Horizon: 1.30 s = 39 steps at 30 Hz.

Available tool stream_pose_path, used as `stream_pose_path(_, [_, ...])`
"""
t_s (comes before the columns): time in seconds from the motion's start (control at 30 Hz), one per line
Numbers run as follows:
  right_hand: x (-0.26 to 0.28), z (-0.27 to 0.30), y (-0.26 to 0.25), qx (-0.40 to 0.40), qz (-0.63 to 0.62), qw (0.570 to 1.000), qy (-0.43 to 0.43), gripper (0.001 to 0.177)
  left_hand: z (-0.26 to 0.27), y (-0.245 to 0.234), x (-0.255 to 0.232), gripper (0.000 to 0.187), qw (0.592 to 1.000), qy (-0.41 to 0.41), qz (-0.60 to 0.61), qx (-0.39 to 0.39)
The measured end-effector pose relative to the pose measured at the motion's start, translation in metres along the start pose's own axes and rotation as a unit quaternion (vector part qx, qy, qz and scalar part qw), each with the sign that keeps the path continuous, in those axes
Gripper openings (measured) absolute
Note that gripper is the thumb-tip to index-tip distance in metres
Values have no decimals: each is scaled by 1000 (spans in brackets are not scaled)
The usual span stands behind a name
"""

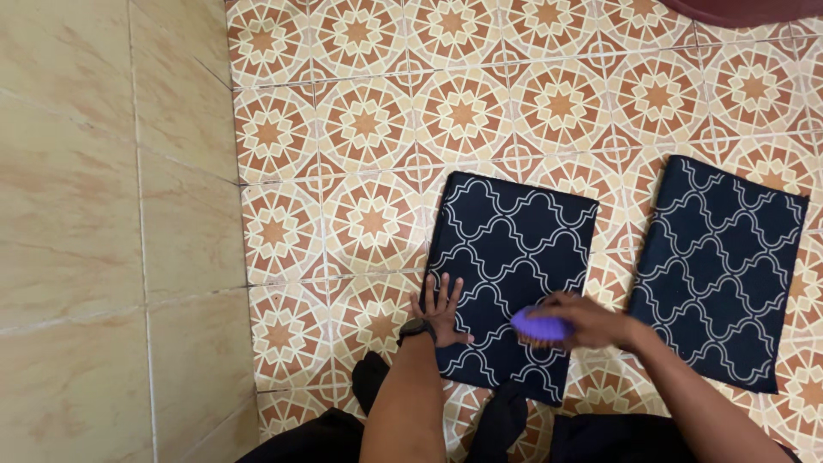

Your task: The person lays out a mat on the floor, scrubs it using a handheld brush, unfolds it completely, and brushes across its entire surface.

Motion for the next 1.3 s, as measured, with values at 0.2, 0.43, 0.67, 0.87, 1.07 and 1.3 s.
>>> stream_pose_path(0.2, [-110,57,-106,-557,45,803,208,81,-1,-4,-2,142,1000,3,0,3])
stream_pose_path(0.43, [-143,34,-89,-601,-41,733,315,86,1,-8,-3,141,999,-9,-9,47])
stream_pose_path(0.67, [-17,-28,-140,-677,-65,733,1,29,2,2,-1,141,1000,-2,13,23])
stream_pose_path(0.87, [43,-109,-187,-643,6,765,-12,22,-3,6,1,144,1000,2,22,-19])
stream_pose_path(1.07, [21,-141,-190,-618,-20,785,41,16,-1,6,-1,144,997,-4,6,-77])
stream_pose_path(1.3, [-36,-85,-157,-752,-50,654,66,9,-1,1,-2,143,1000,0,25,-18])
Point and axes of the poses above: each hand's wrist, its own z-axis away from the middle knuckle, its own y-axis out of the palm, x = y × z, the point moved 7 cm from there along -z, towards the middle knuckle, and after that the axes turned 9 degrees about -z, right-handed, at the moved point
